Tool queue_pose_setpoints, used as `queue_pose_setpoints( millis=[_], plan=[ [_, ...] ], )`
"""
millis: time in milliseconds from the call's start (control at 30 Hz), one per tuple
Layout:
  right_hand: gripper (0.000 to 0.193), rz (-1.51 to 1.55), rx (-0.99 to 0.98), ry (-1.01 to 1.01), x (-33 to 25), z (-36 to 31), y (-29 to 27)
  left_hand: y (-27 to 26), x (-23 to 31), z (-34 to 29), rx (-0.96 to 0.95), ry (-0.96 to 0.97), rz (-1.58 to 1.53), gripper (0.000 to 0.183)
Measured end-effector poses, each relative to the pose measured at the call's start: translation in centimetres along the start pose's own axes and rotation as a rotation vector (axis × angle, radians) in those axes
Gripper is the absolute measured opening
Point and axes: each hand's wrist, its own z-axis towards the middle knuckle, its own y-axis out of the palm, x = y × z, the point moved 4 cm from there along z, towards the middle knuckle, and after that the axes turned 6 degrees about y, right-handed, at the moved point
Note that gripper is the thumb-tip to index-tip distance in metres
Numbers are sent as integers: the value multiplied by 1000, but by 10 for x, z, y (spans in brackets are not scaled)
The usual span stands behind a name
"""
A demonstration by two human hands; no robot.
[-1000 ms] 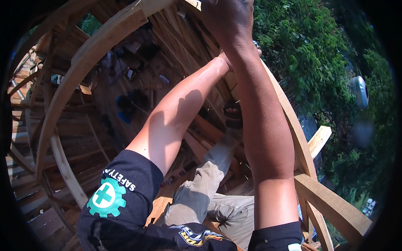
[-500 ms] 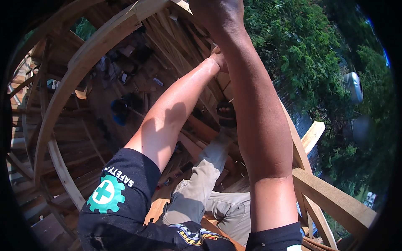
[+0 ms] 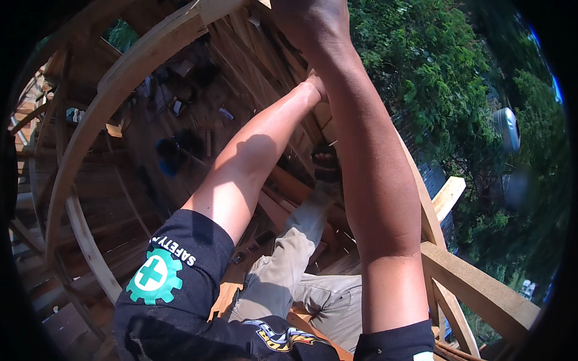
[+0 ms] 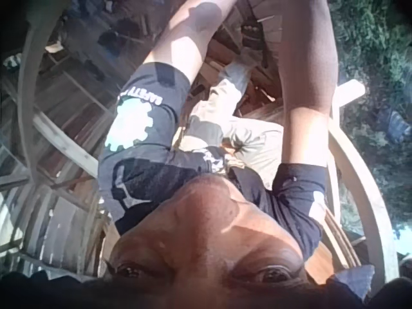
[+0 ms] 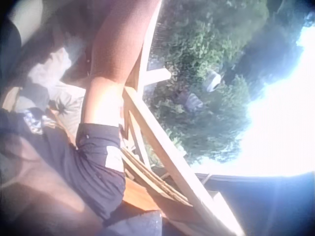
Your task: The person hammers nails into a wooden board to secure it to a curved wooden structure, alternating between positioning the board and striking nails with a hammer.
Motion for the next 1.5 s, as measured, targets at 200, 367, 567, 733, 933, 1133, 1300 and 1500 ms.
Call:
queue_pose_setpoints(
  millis=[200,367,567,733,933,1133,1300,1500],
  plan=[
    [32,122,573,-359,-27,-12,7,-16,-3,-11,399,103,-5,76],
    [51,-199,-170,291,65,2,94,-10,-9,8,238,138,-126,67],
    [53,46,197,-188,-27,-4,-28,5,-3,-6,94,6,-96,81],
    [38,31,590,-295,-4,-8,10,-6,-9,-10,323,-92,-662,61],
    [38,-135,-161,358,59,2,65,17,-22,-28,172,94,38,56],
    [19,-177,694,-625,-49,6,-60,2,-4,-7,8,-14,-77,84],
    [24,-76,435,-359,17,-12,33,-3,-8,-8,216,-211,-730,75],
    [34,-82,8,101,45,-8,45,1,-8,-20,54,50,-37,55]
  ],
)
